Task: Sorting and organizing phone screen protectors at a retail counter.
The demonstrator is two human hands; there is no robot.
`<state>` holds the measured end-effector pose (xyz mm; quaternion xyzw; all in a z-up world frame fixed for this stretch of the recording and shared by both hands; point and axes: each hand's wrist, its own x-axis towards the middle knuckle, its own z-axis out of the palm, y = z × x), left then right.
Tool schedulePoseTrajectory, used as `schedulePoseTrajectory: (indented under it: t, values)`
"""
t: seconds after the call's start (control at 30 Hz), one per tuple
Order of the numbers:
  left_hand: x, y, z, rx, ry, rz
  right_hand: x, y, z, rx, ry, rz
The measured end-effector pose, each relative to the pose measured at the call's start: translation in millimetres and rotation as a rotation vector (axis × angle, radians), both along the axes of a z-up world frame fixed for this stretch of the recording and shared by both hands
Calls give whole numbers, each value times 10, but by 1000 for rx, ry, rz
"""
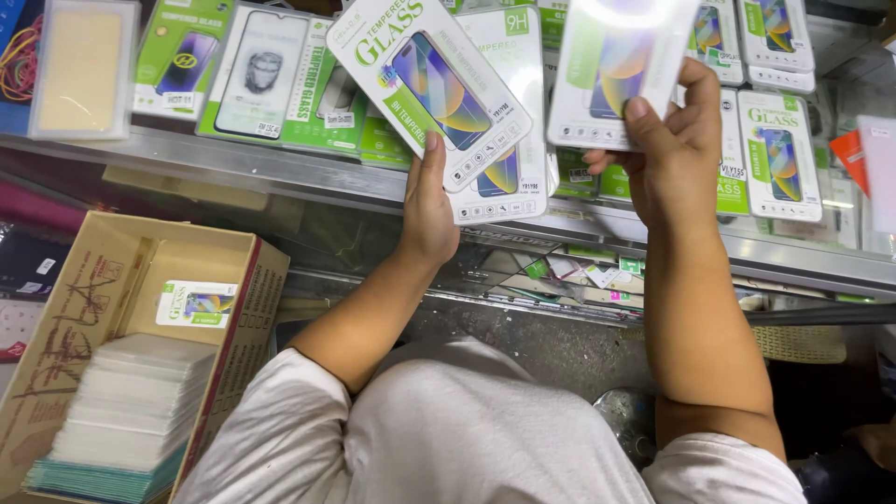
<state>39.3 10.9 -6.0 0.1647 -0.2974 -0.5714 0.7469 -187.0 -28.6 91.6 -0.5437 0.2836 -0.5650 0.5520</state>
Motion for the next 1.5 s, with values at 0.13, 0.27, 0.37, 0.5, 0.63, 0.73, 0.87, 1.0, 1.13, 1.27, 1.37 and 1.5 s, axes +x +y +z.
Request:
schedulePoseTrajectory:
  t: [0.13,0.27,0.37,0.5,0.63,0.73,0.87,1.0,1.13,1.27,1.37,1.5]
  values:
    - [87,54,3,-1,7,1,158,235,98,-143,34,-85]
    - [129,101,32,-48,-65,-18,59,231,-174,-393,369,-292]
    - [89,85,-29,-50,-88,-17,217,437,-141,-575,676,-457]
    - [-3,86,-38,-68,-83,-27,619,669,149,-795,920,-560]
    - [-51,75,-21,-78,-89,-32,492,539,-83,-767,944,-542]
    - [-95,-13,-149,-43,-70,-38,321,379,-327,-498,779,-441]
    - [-156,-65,-151,-14,-72,3,21,214,-421,-285,447,-426]
    - [-197,-56,-91,-13,-46,6,-723,-204,-810,-411,166,-497]
    - [-277,-72,-92,-15,-58,23,-947,-152,-468,-487,89,-450]
    - [-385,-76,-68,14,-96,23,-1843,-636,-809,-481,184,-531]
    - [-485,-80,-47,30,-114,2,-2377,-901,-740,-379,60,-578]
    - [-621,-87,81,98,-107,-46,-3101,-1386,-668,-255,-131,-653]
